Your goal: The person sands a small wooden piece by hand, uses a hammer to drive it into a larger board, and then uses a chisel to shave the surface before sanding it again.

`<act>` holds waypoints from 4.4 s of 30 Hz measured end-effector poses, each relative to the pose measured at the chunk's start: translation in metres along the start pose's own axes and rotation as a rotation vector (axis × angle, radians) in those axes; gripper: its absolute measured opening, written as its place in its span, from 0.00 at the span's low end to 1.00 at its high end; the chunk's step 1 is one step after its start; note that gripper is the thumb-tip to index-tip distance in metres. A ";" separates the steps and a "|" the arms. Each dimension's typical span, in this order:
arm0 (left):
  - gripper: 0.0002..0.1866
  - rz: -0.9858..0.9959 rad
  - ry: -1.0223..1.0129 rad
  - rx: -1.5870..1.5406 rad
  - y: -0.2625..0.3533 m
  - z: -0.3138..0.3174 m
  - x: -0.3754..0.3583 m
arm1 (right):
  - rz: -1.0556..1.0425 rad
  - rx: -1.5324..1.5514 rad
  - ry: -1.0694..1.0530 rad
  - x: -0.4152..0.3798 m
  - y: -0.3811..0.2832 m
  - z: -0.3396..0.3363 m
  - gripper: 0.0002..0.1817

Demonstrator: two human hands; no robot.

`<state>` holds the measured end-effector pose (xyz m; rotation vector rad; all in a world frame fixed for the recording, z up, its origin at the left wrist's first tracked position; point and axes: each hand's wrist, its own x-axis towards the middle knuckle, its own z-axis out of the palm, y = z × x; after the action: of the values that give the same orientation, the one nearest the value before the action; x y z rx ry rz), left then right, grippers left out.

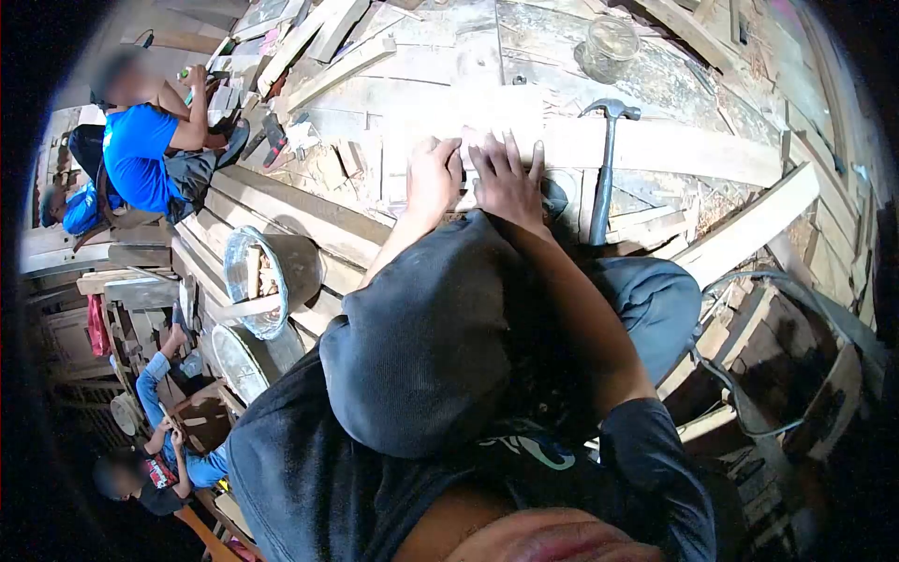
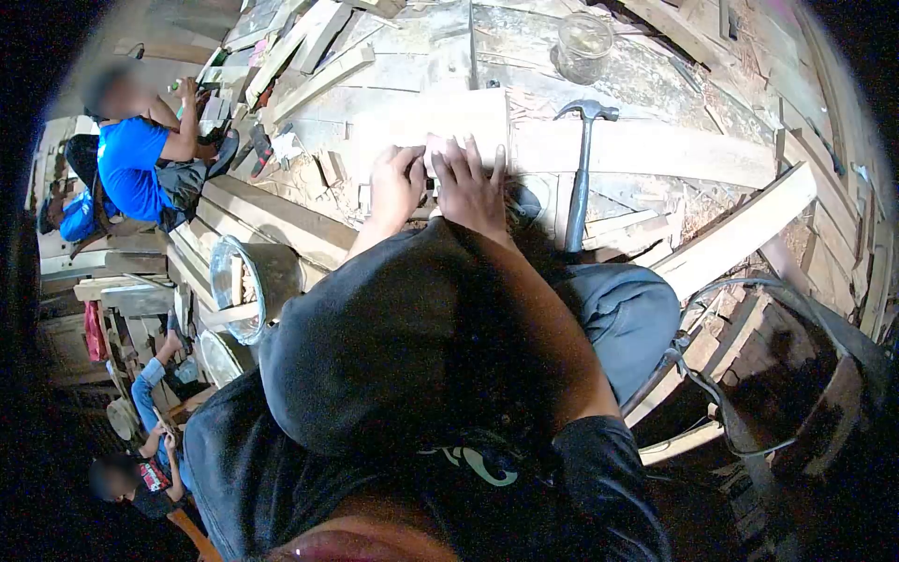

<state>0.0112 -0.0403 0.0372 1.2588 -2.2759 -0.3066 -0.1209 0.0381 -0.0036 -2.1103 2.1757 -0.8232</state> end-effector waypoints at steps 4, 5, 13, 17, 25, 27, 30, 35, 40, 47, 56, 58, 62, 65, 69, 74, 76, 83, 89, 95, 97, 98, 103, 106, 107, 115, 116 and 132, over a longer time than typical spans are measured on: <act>0.11 -0.002 -0.001 0.046 0.005 -0.006 -0.008 | -0.067 0.003 -0.045 0.000 -0.001 0.008 0.35; 0.11 -0.001 -0.002 0.041 0.004 -0.006 -0.009 | -0.061 0.069 -0.060 -0.001 0.000 0.006 0.36; 0.10 0.023 0.044 0.040 0.002 -0.001 -0.015 | -0.085 0.052 -0.051 -0.002 0.000 -0.003 0.35; 0.10 0.009 0.043 0.032 0.003 -0.002 -0.013 | -0.062 0.071 -0.042 0.001 -0.002 -0.002 0.34; 0.11 0.017 0.060 0.039 0.004 0.000 -0.019 | -0.044 0.100 -0.066 0.000 -0.001 -0.002 0.33; 0.11 0.033 0.046 0.067 0.004 0.000 -0.013 | -0.045 0.137 -0.046 0.003 -0.002 0.000 0.36; 0.10 0.051 0.079 0.080 0.007 -0.001 -0.014 | -0.029 0.111 -0.121 0.002 -0.002 -0.003 0.36; 0.12 0.020 0.059 0.055 -0.001 0.002 -0.018 | -0.039 0.160 -0.006 0.000 -0.002 0.000 0.32; 0.11 0.012 0.074 0.069 0.006 0.001 -0.018 | -0.033 0.140 -0.030 0.001 -0.002 -0.005 0.32; 0.12 0.046 0.106 0.098 0.001 0.004 -0.012 | -0.035 0.162 -0.079 -0.002 -0.001 -0.001 0.37; 0.12 0.051 0.094 0.108 0.004 0.003 -0.018 | -0.054 0.129 -0.060 -0.002 -0.003 -0.003 0.30; 0.12 0.037 0.078 0.085 0.003 0.002 -0.028 | -0.046 0.189 -0.053 -0.001 0.000 -0.004 0.30; 0.12 -0.036 0.089 0.011 0.001 0.012 -0.015 | -0.040 0.156 -0.022 -0.001 -0.002 0.001 0.31; 0.11 0.004 0.088 0.060 0.009 0.004 -0.018 | -0.049 0.144 -0.065 -0.004 -0.002 0.001 0.32; 0.10 -0.002 0.100 -0.014 0.006 0.003 -0.022 | -0.036 0.147 -0.022 0.001 -0.001 0.000 0.30; 0.12 -0.018 0.063 0.072 0.006 0.000 -0.018 | -0.006 0.145 -0.111 0.000 -0.002 0.001 0.34; 0.12 0.007 0.053 0.069 0.012 -0.006 -0.024 | -0.024 0.144 -0.077 0.002 -0.001 -0.001 0.33; 0.11 -0.145 0.056 -0.050 0.004 0.012 -0.033 | -0.031 0.121 -0.053 0.000 -0.003 -0.002 0.29; 0.12 -0.048 0.129 -0.055 0.003 0.009 -0.011 | -0.034 0.115 -0.034 0.002 -0.005 -0.006 0.28; 0.11 -0.123 0.072 -0.095 0.004 0.013 -0.024 | -0.016 0.127 -0.054 -0.001 -0.003 0.000 0.29; 0.11 0.036 0.114 0.071 0.002 0.010 -0.010 | -0.021 0.139 -0.099 0.002 -0.005 -0.003 0.36; 0.12 0.054 0.120 0.086 0.003 0.009 -0.011 | -0.020 0.179 -0.084 0.002 -0.004 -0.005 0.36; 0.12 0.004 0.103 0.041 0.005 0.004 -0.027 | -0.034 0.120 0.007 0.000 -0.003 0.001 0.27; 0.13 -0.180 0.041 -0.089 0.006 0.012 -0.014 | -0.021 0.139 -0.023 0.001 -0.006 -0.002 0.27; 0.13 0.036 0.103 0.139 0.003 0.006 -0.012 | -0.055 0.077 0.024 0.001 -0.004 -0.004 0.26; 0.12 -0.174 0.006 -0.049 0.004 0.013 -0.015 | -0.019 0.133 -0.037 -0.001 -0.004 0.003 0.26; 0.12 -0.156 0.023 -0.028 0.005 0.011 -0.020 | -0.018 0.135 -0.066 -0.003 -0.005 0.003 0.27; 0.10 -0.100 0.055 -0.072 0.003 0.000 -0.016 | -0.028 0.150 0.010 0.000 -0.005 -0.002 0.29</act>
<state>0.0162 -0.0253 0.0331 1.3297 -2.1415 -0.3811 -0.1167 0.0394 0.0002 -2.0737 2.0224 -0.9681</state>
